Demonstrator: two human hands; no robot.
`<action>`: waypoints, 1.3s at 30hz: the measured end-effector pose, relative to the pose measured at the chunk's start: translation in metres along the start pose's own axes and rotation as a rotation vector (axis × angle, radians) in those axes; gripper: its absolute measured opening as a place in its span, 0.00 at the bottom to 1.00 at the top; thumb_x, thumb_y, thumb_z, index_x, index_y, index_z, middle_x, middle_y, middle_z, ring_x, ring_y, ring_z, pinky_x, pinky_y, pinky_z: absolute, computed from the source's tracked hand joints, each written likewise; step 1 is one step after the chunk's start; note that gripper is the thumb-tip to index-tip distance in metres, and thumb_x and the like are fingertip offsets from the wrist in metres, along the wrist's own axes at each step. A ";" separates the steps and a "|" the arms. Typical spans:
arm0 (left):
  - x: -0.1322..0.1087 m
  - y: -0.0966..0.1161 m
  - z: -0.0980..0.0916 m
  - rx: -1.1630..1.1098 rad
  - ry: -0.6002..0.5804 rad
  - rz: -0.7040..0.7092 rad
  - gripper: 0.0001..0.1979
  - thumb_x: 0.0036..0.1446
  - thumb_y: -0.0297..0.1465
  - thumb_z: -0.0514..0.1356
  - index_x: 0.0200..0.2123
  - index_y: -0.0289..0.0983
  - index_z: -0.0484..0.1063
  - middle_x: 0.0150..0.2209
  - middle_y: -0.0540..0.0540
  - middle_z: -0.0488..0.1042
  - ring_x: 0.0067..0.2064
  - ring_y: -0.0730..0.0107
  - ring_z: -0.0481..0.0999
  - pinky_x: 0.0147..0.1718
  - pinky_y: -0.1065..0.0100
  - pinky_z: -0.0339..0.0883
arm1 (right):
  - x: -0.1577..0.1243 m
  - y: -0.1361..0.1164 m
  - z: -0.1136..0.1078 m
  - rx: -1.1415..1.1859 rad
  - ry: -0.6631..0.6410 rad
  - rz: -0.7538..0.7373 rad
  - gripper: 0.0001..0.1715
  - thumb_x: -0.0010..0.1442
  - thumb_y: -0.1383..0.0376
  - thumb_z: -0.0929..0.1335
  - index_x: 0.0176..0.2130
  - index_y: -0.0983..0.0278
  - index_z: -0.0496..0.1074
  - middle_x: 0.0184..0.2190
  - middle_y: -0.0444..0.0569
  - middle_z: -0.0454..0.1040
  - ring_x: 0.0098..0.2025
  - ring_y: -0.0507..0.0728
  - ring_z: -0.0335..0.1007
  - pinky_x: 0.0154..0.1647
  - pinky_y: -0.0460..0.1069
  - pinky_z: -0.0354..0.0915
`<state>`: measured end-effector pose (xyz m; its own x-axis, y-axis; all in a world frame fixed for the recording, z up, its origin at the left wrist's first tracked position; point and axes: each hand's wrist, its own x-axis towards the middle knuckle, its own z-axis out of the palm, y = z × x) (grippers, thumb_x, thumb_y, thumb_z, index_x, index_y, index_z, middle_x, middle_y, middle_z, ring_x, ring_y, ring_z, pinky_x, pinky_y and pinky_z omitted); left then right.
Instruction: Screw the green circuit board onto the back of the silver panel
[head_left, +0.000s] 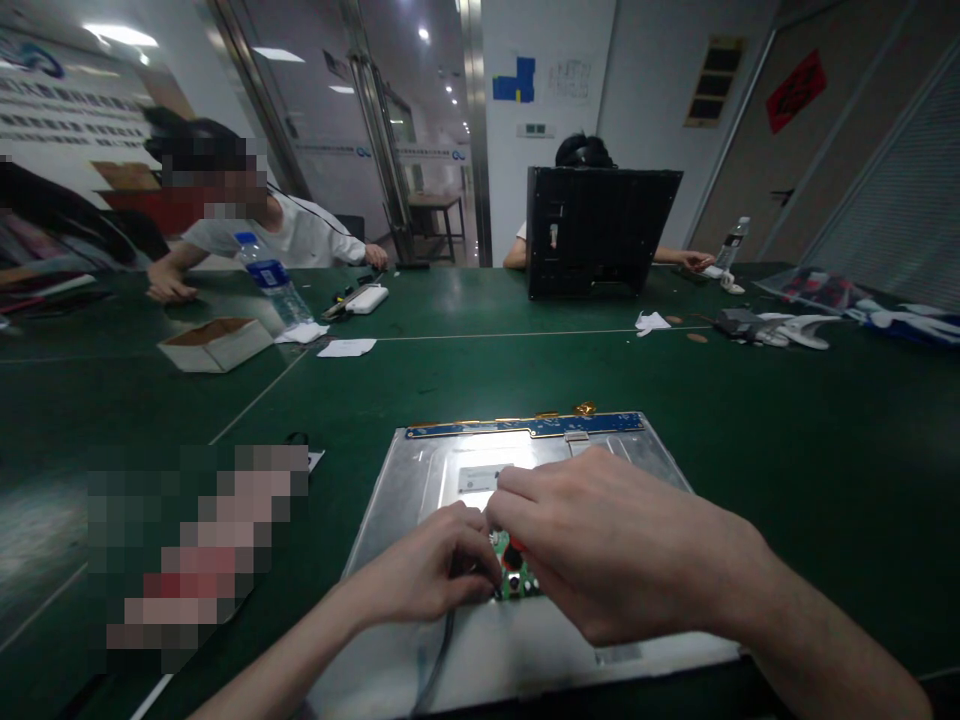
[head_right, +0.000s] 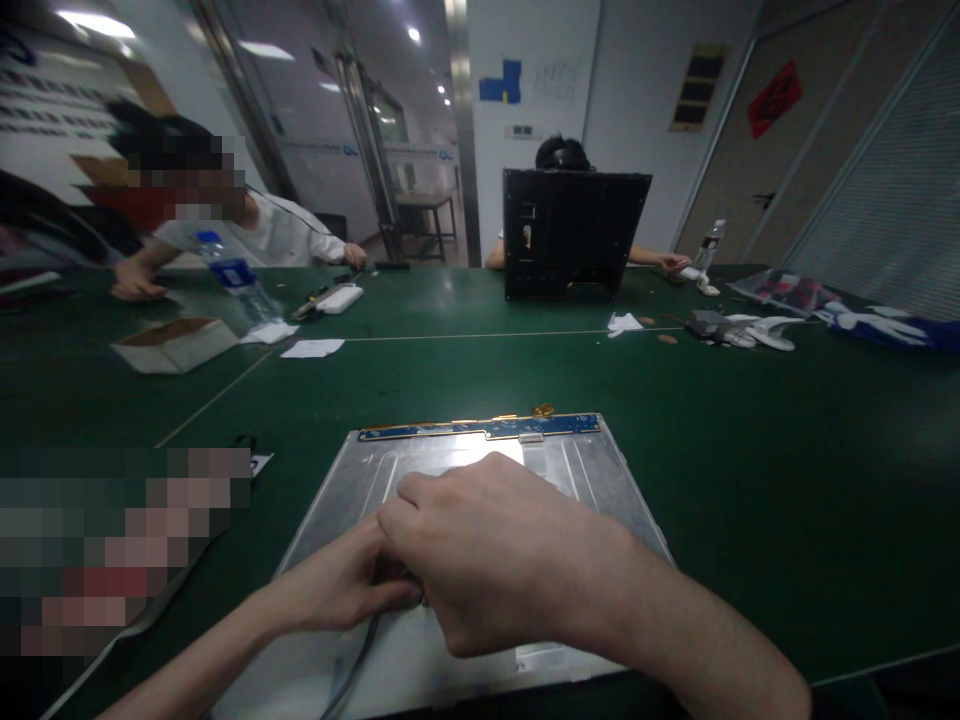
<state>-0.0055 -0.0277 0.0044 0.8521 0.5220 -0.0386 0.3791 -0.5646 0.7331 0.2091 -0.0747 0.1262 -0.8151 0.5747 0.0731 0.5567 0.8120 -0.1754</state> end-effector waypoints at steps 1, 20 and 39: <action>0.000 0.000 0.000 -0.002 0.000 0.001 0.05 0.52 0.26 0.63 0.34 0.38 0.77 0.37 0.48 0.75 0.40 0.64 0.72 0.40 0.66 0.67 | 0.000 0.000 0.001 -0.012 0.005 0.008 0.05 0.57 0.68 0.67 0.37 0.65 0.67 0.32 0.46 0.71 0.26 0.51 0.59 0.21 0.48 0.49; 0.003 0.005 -0.001 0.004 -0.009 0.042 0.05 0.52 0.24 0.62 0.30 0.38 0.77 0.31 0.49 0.74 0.35 0.67 0.71 0.35 0.68 0.65 | 0.000 0.001 0.003 -0.016 0.006 0.052 0.08 0.59 0.66 0.65 0.41 0.65 0.64 0.33 0.47 0.73 0.26 0.51 0.61 0.22 0.49 0.48; 0.001 0.006 -0.002 0.001 0.010 0.031 0.03 0.54 0.28 0.61 0.31 0.37 0.76 0.35 0.47 0.75 0.38 0.64 0.72 0.36 0.68 0.67 | 0.002 -0.001 0.002 0.015 0.026 0.012 0.09 0.59 0.63 0.66 0.38 0.66 0.67 0.32 0.47 0.71 0.27 0.52 0.60 0.22 0.48 0.51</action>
<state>-0.0029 -0.0287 0.0097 0.8598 0.5106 -0.0093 0.3530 -0.5810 0.7334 0.2062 -0.0744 0.1243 -0.8036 0.5874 0.0963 0.5642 0.8032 -0.1913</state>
